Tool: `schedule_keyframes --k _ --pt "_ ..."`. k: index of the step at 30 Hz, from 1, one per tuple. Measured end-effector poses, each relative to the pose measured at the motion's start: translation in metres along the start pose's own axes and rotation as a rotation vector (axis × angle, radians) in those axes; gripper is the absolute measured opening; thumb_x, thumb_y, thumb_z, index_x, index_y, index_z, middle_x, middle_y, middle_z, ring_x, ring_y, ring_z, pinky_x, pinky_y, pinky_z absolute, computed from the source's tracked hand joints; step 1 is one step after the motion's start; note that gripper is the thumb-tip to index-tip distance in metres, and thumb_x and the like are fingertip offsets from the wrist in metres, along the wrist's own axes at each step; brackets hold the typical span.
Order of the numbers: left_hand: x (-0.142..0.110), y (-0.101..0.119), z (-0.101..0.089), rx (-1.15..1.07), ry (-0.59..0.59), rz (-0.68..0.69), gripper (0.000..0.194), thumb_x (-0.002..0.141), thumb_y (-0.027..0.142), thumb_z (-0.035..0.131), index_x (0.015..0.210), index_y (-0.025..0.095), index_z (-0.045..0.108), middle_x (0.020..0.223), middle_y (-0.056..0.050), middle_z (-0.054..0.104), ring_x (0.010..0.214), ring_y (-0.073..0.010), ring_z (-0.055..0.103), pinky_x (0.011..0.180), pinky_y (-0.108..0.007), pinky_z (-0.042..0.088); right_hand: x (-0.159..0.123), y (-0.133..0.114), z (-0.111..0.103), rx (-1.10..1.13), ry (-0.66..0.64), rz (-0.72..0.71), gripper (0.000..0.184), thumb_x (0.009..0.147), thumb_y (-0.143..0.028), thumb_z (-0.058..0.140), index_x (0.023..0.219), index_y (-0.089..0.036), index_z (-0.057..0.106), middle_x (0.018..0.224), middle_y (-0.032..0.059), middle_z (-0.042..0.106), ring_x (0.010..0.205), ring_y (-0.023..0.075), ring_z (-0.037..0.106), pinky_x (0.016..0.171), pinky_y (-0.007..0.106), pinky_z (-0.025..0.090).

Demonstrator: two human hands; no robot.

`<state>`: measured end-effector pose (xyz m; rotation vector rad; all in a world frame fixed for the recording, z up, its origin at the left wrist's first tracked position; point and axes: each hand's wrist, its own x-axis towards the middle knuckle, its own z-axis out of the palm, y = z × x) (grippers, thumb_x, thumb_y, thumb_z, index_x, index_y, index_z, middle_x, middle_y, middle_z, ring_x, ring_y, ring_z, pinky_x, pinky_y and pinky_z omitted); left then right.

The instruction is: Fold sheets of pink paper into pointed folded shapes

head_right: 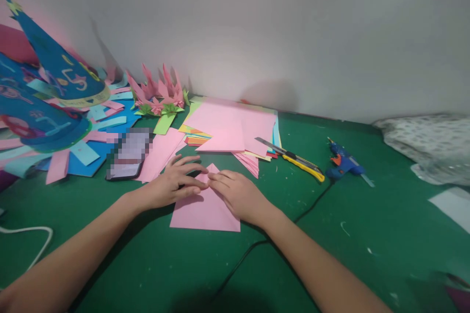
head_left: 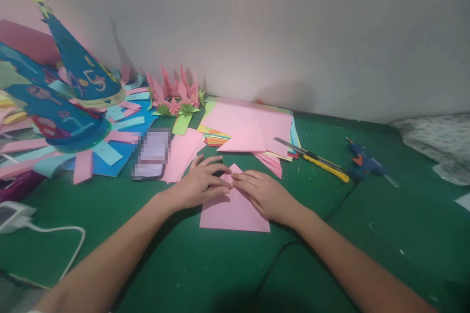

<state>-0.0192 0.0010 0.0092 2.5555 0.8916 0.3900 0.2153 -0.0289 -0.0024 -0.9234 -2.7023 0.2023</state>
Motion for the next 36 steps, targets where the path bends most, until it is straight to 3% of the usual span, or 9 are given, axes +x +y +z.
schedule_keyframes --k 8,16,22,26,29,32,36 --pt "-0.003 -0.002 -0.007 -0.033 0.067 0.014 0.020 0.089 0.039 0.053 0.089 0.029 0.071 0.095 0.002 0.070 0.105 -0.0201 0.052 0.101 -0.044 0.022 0.000 -0.001 -0.001 0.015 -0.001 0.017 0.037 0.088 -0.009 0.039 0.120 -0.013 0.057 0.127 0.0094 0.058 0.111 0.0237 0.053 0.094 0.041 0.048" --pt "-0.004 -0.008 -0.018 -0.059 0.093 -0.028 0.047 0.094 0.036 0.044 0.056 0.017 0.064 0.063 0.001 0.066 0.070 -0.0120 0.060 0.091 -0.033 0.033 0.000 0.000 -0.001 0.023 0.009 0.018 0.037 0.089 -0.010 0.039 0.122 -0.015 0.056 0.127 0.0076 0.058 0.111 0.0228 0.053 0.094 0.041 0.047" --pt "-0.008 -0.009 -0.022 -0.060 0.004 0.143 0.046 0.095 0.031 0.042 0.055 0.016 0.058 0.061 0.001 0.067 0.067 -0.0115 0.061 0.095 -0.032 0.035 -0.001 0.000 0.000 0.035 0.012 0.010 0.038 0.089 -0.009 0.040 0.123 -0.017 0.056 0.128 0.0056 0.058 0.112 0.0224 0.053 0.094 0.039 0.048" --pt "-0.006 -0.010 -0.014 0.000 0.099 0.199 0.046 0.094 0.028 0.042 0.053 0.016 0.055 0.052 -0.001 0.059 0.059 -0.0123 0.056 0.082 -0.031 0.043 -0.001 -0.001 0.000 0.035 0.026 0.001 0.037 0.089 -0.009 0.040 0.122 -0.016 0.056 0.127 0.0065 0.059 0.111 0.0222 0.053 0.094 0.039 0.048" --pt "-0.001 -0.007 -0.005 0.033 0.212 0.150 0.037 0.095 0.028 0.040 0.068 0.016 0.063 0.070 -0.004 0.066 0.080 -0.0168 0.061 0.084 -0.034 0.044 -0.001 -0.001 0.001 0.015 0.031 -0.010 0.037 0.089 -0.009 0.040 0.122 -0.015 0.056 0.126 0.0083 0.059 0.111 0.0230 0.053 0.093 0.040 0.048" --pt "0.003 -0.005 0.005 0.059 0.155 0.125 0.026 0.094 0.024 0.041 0.111 0.020 0.060 0.116 -0.006 0.064 0.118 -0.0206 0.050 0.101 -0.040 0.036 0.000 -0.002 0.004 -0.007 0.058 -0.021 0.036 0.089 -0.009 0.040 0.120 -0.014 0.057 0.124 0.0111 0.060 0.109 0.0242 0.054 0.092 0.041 0.048" --pt "0.004 -0.004 0.013 0.083 0.064 0.074 0.036 0.092 0.019 0.042 0.127 0.020 0.049 0.132 -0.006 0.053 0.124 -0.0204 0.045 0.103 -0.040 0.035 0.001 -0.002 0.006 0.033 0.088 0.006 0.029 0.091 -0.018 0.044 0.115 -0.016 0.058 0.121 0.0108 0.061 0.109 0.0240 0.054 0.093 0.043 0.046"
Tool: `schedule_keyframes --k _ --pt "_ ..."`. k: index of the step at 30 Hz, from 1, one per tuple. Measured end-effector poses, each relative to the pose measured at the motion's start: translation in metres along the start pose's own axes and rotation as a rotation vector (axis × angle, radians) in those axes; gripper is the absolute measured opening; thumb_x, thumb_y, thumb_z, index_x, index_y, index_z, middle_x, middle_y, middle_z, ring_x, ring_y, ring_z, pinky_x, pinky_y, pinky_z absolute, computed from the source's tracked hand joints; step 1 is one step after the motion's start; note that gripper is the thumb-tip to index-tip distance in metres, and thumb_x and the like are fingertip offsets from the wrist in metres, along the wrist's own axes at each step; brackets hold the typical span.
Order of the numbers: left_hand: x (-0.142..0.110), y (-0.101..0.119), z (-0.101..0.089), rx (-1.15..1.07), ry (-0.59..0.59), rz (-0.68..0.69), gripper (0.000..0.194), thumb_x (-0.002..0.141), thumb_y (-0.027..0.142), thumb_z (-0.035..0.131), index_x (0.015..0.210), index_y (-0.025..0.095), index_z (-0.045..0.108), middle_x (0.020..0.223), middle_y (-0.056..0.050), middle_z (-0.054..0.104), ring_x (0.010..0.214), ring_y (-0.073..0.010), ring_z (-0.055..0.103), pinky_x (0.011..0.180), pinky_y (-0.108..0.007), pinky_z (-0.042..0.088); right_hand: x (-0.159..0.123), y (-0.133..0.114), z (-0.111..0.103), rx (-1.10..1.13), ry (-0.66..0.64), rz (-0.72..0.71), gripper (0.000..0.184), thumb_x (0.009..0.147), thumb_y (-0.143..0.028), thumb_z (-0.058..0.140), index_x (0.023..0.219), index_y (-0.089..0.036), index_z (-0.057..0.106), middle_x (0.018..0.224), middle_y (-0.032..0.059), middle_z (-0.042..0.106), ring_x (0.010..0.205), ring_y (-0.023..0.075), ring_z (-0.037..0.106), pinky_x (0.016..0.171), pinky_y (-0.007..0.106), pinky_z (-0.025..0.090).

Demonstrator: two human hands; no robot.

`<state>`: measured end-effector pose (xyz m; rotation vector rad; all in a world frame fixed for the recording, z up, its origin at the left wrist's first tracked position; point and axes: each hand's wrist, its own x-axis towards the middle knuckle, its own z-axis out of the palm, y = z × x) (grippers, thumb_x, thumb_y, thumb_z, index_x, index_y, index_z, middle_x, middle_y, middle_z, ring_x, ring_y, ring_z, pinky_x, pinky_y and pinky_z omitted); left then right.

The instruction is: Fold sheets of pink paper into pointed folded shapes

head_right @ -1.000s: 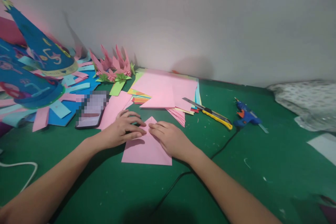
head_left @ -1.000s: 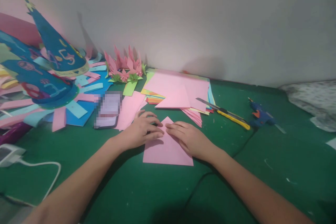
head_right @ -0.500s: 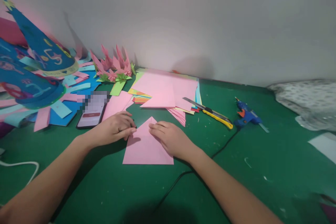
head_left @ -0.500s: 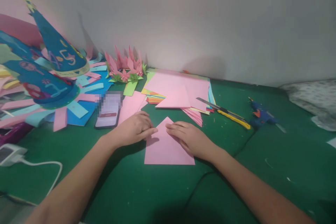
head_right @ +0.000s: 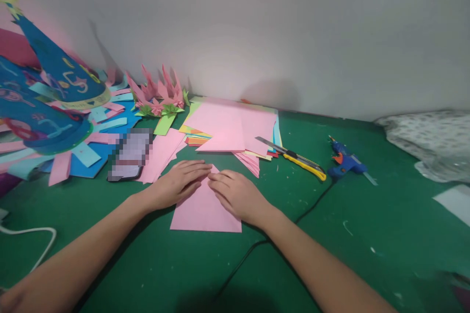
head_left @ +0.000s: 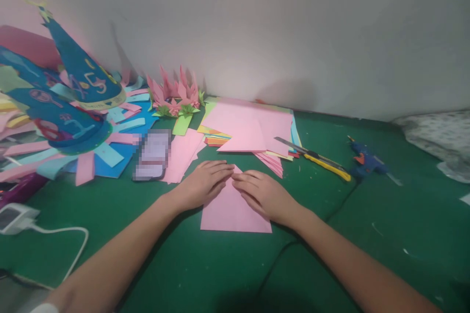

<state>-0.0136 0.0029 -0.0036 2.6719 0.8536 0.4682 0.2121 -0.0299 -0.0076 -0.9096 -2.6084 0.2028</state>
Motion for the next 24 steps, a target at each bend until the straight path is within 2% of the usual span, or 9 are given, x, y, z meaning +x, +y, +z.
schedule_keyframes --k 4,6,12,18,24 --pt "0.001 0.003 0.003 0.016 0.022 -0.018 0.033 0.091 0.017 0.041 0.122 0.018 0.052 0.129 -0.008 0.055 0.121 -0.0213 0.047 0.100 -0.041 0.038 0.000 0.001 0.000 0.055 0.024 0.090 0.035 0.086 -0.037 0.056 0.114 -0.016 0.055 0.119 0.0142 0.060 0.107 0.0264 0.054 0.089 0.044 0.047" --pt "0.002 0.005 0.006 0.021 0.051 -0.011 0.031 0.091 0.017 0.040 0.120 0.015 0.053 0.128 -0.009 0.056 0.119 -0.0209 0.049 0.100 -0.040 0.039 -0.001 0.001 -0.001 0.071 0.069 0.150 0.037 0.084 -0.040 0.059 0.111 -0.016 0.054 0.114 0.0147 0.061 0.101 0.0267 0.056 0.085 0.043 0.048" --pt "0.002 0.007 0.011 0.036 0.090 -0.005 0.034 0.088 0.012 0.041 0.120 0.013 0.052 0.125 -0.010 0.057 0.116 -0.0208 0.050 0.101 -0.040 0.039 -0.003 0.002 -0.002 0.145 0.199 0.316 0.015 0.088 -0.028 0.052 0.099 -0.020 0.057 0.092 0.0065 0.067 0.082 0.0200 0.060 0.073 0.033 0.047" --pt "0.001 0.008 0.008 0.067 0.018 -0.008 0.042 0.080 0.006 0.043 0.118 0.018 0.054 0.128 -0.009 0.053 0.118 -0.0223 0.047 0.096 -0.041 0.039 -0.003 0.007 -0.003 0.098 0.296 0.475 0.015 0.086 -0.021 0.049 0.096 -0.019 0.060 0.086 0.0046 0.067 0.075 0.0188 0.060 0.066 0.030 0.045" --pt "0.002 0.012 0.005 0.046 -0.030 -0.016 0.047 0.076 0.004 0.042 0.120 0.019 0.051 0.134 -0.007 0.049 0.125 -0.0222 0.040 0.101 -0.042 0.033 -0.005 0.010 -0.002 0.035 0.300 0.481 0.016 0.086 -0.020 0.049 0.097 -0.020 0.061 0.084 0.0038 0.066 0.074 0.0190 0.060 0.067 0.030 0.046"
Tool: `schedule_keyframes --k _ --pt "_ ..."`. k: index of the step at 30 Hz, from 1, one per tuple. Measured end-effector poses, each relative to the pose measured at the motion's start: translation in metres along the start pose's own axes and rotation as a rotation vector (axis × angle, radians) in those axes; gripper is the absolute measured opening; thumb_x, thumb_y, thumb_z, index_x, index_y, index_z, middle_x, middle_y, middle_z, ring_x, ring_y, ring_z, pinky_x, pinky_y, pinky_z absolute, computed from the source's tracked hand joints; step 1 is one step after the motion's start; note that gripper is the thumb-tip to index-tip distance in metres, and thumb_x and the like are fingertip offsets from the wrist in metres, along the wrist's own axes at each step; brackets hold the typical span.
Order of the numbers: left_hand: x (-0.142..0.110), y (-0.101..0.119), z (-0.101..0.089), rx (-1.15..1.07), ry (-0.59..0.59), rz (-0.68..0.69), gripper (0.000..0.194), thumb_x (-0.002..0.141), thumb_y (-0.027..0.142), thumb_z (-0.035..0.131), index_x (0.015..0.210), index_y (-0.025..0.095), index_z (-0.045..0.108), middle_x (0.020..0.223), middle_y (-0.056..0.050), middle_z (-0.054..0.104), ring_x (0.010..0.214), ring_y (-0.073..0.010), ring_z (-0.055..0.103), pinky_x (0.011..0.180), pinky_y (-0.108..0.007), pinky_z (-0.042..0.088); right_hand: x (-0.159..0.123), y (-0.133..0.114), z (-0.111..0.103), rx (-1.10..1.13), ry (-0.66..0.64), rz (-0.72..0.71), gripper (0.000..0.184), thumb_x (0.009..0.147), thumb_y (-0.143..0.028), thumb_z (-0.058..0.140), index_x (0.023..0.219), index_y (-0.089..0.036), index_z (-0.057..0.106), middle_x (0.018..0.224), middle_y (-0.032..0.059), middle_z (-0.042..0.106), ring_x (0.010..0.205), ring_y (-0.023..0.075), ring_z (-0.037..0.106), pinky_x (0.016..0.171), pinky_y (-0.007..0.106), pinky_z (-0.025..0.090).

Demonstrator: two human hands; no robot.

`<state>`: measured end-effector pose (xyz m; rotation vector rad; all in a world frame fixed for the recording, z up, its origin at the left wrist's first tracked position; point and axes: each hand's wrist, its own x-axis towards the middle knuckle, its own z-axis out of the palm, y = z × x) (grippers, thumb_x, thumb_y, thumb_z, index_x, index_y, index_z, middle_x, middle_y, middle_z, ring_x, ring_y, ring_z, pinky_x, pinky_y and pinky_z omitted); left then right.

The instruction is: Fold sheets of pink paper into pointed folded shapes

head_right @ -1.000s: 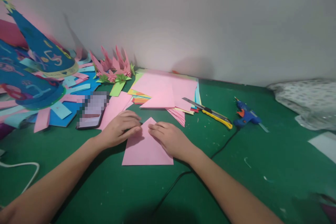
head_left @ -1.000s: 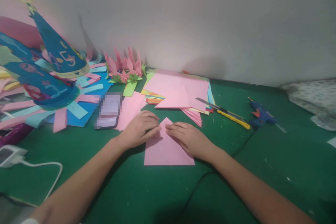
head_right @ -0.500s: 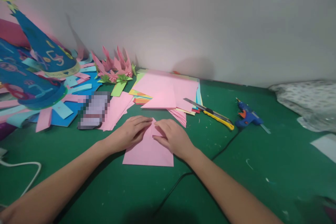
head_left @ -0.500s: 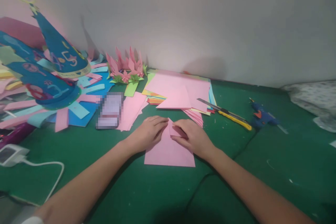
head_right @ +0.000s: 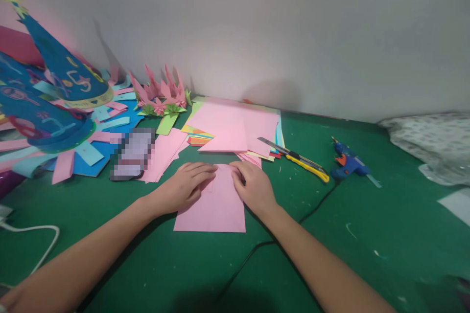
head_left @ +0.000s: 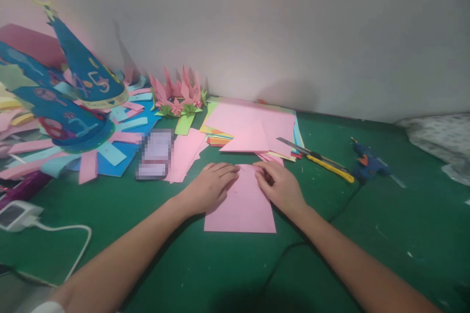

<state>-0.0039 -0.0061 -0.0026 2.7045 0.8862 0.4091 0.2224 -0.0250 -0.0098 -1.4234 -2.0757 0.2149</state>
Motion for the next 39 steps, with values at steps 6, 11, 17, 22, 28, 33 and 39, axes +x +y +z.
schedule_keyframes --k 6,11,17,22,28,33,39 --pt "0.000 0.001 0.000 0.015 -0.026 -0.008 0.054 0.076 0.006 0.039 0.128 0.020 0.046 0.137 -0.007 0.047 0.126 -0.0222 0.040 0.102 -0.043 0.030 0.002 0.002 -0.002 0.007 0.016 -0.126 0.020 0.091 -0.021 0.045 0.095 -0.019 0.064 0.090 0.0074 0.066 0.085 0.0214 0.059 0.076 0.035 0.047" --pt "-0.001 0.000 0.002 0.021 -0.022 -0.008 0.058 0.076 0.006 0.039 0.132 0.021 0.042 0.138 -0.006 0.046 0.126 -0.0228 0.040 0.102 -0.043 0.029 0.000 0.004 -0.001 -0.010 -0.021 -0.235 0.023 0.092 -0.021 0.044 0.095 -0.020 0.067 0.090 0.0081 0.065 0.085 0.0211 0.058 0.076 0.037 0.048" --pt "0.001 0.000 0.001 0.017 -0.031 -0.009 0.055 0.077 0.005 0.039 0.130 0.020 0.045 0.138 -0.006 0.046 0.126 -0.0223 0.040 0.101 -0.042 0.029 -0.002 0.004 0.002 -0.024 -0.057 -0.311 0.020 0.091 -0.018 0.047 0.091 -0.018 0.067 0.088 0.0084 0.064 0.082 0.0203 0.057 0.074 0.035 0.047" --pt "0.003 0.004 0.002 -0.013 0.018 -0.036 0.042 0.085 0.010 0.037 0.125 0.019 0.050 0.133 -0.008 0.051 0.121 -0.0209 0.046 0.099 -0.040 0.033 -0.001 0.004 0.001 -0.012 -0.066 -0.330 0.019 0.090 -0.015 0.046 0.091 -0.017 0.065 0.090 0.0089 0.065 0.085 0.0207 0.056 0.077 0.036 0.047" --pt "0.004 0.008 0.004 -0.040 0.056 -0.053 0.038 0.091 0.016 0.037 0.127 0.017 0.048 0.133 -0.010 0.050 0.121 -0.0205 0.046 0.100 -0.040 0.034 -0.001 0.005 0.003 -0.018 -0.079 -0.351 0.019 0.090 -0.014 0.046 0.094 -0.018 0.065 0.093 0.0083 0.066 0.087 0.0216 0.057 0.078 0.038 0.048" --pt "0.005 0.007 0.011 -0.020 0.037 0.000 0.040 0.092 0.015 0.034 0.132 0.013 0.041 0.137 -0.013 0.046 0.127 -0.0214 0.042 0.103 -0.039 0.035 0.000 0.005 0.003 -0.020 -0.073 -0.353 0.020 0.091 -0.015 0.045 0.095 -0.018 0.064 0.096 0.0087 0.067 0.088 0.0224 0.058 0.079 0.040 0.049" --pt "0.004 0.008 0.016 0.013 0.082 0.001 0.038 0.093 0.017 0.033 0.130 0.014 0.042 0.133 -0.013 0.049 0.125 -0.0227 0.044 0.104 -0.041 0.037 0.001 0.005 0.002 -0.017 -0.084 -0.364 0.020 0.091 -0.014 0.045 0.093 -0.019 0.064 0.096 0.0083 0.068 0.088 0.0222 0.059 0.079 0.041 0.049"
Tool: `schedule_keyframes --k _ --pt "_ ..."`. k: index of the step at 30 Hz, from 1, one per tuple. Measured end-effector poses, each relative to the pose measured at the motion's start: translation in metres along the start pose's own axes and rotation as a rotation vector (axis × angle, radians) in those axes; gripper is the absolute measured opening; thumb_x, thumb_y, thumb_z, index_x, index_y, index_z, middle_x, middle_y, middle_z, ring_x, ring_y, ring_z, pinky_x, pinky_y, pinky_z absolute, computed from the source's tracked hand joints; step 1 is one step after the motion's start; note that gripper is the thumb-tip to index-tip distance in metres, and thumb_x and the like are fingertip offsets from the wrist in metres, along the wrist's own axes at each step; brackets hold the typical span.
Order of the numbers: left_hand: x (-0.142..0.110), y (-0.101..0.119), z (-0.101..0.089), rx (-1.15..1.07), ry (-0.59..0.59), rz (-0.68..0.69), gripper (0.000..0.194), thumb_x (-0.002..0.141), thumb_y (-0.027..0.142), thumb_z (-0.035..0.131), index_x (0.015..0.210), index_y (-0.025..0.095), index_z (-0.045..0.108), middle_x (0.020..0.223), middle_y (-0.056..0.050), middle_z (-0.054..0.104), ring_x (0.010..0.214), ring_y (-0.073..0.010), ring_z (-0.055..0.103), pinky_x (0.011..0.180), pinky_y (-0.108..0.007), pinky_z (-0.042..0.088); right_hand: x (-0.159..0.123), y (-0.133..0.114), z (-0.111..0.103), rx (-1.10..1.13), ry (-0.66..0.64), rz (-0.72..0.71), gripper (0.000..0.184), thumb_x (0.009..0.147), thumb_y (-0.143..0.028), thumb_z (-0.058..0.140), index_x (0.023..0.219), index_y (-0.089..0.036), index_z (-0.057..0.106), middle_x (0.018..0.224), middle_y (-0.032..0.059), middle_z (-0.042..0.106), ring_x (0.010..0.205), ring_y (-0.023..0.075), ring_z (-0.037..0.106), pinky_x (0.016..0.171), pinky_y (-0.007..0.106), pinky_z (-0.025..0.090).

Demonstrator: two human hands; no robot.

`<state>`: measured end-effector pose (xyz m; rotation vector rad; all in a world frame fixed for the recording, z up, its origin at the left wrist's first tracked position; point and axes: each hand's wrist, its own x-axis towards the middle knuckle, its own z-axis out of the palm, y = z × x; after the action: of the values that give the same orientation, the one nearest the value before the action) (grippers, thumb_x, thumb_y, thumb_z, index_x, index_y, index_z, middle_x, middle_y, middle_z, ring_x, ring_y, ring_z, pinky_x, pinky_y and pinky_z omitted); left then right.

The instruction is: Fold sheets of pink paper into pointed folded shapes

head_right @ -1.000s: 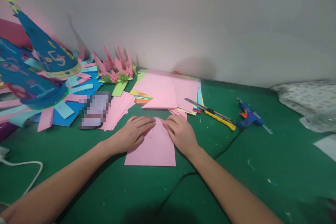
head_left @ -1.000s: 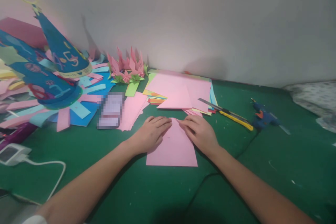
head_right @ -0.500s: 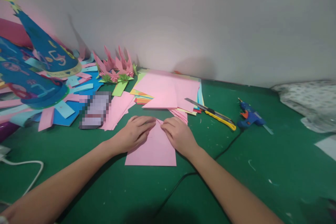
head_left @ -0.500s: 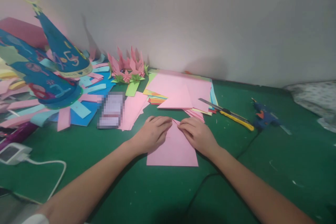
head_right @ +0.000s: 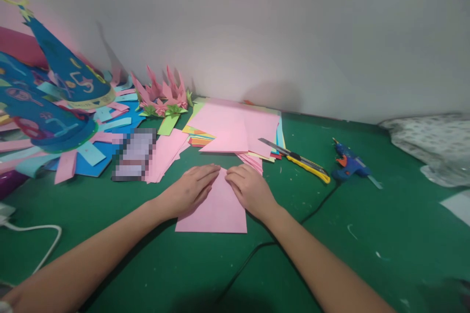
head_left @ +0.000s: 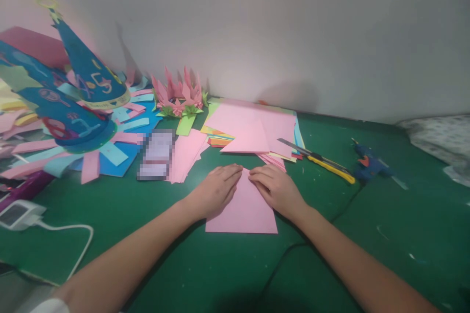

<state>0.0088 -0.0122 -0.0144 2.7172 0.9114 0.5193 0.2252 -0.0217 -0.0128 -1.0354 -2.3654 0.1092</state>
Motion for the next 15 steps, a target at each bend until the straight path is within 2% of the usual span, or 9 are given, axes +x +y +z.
schedule_keyframes --k 7,15 --pt "-0.0004 0.0003 -0.0028 0.027 -0.026 0.009 0.037 0.094 0.018 0.033 0.129 0.013 0.043 0.135 -0.013 0.047 0.127 -0.0230 0.041 0.104 -0.041 0.036 0.0004 0.0003 -0.0003 -0.006 0.002 -0.013 0.018 0.090 -0.014 0.046 0.092 -0.018 0.064 0.094 0.0081 0.068 0.087 0.0218 0.059 0.078 0.040 0.050" --pt "-0.0001 0.0000 -0.0025 0.003 -0.007 -0.007 0.039 0.093 0.018 0.033 0.130 0.014 0.043 0.132 -0.014 0.048 0.122 -0.0234 0.045 0.101 -0.041 0.039 -0.0006 0.0012 0.0005 -0.002 0.011 -0.018 0.019 0.090 -0.014 0.047 0.093 -0.018 0.065 0.095 0.0075 0.069 0.088 0.0210 0.060 0.079 0.039 0.050"
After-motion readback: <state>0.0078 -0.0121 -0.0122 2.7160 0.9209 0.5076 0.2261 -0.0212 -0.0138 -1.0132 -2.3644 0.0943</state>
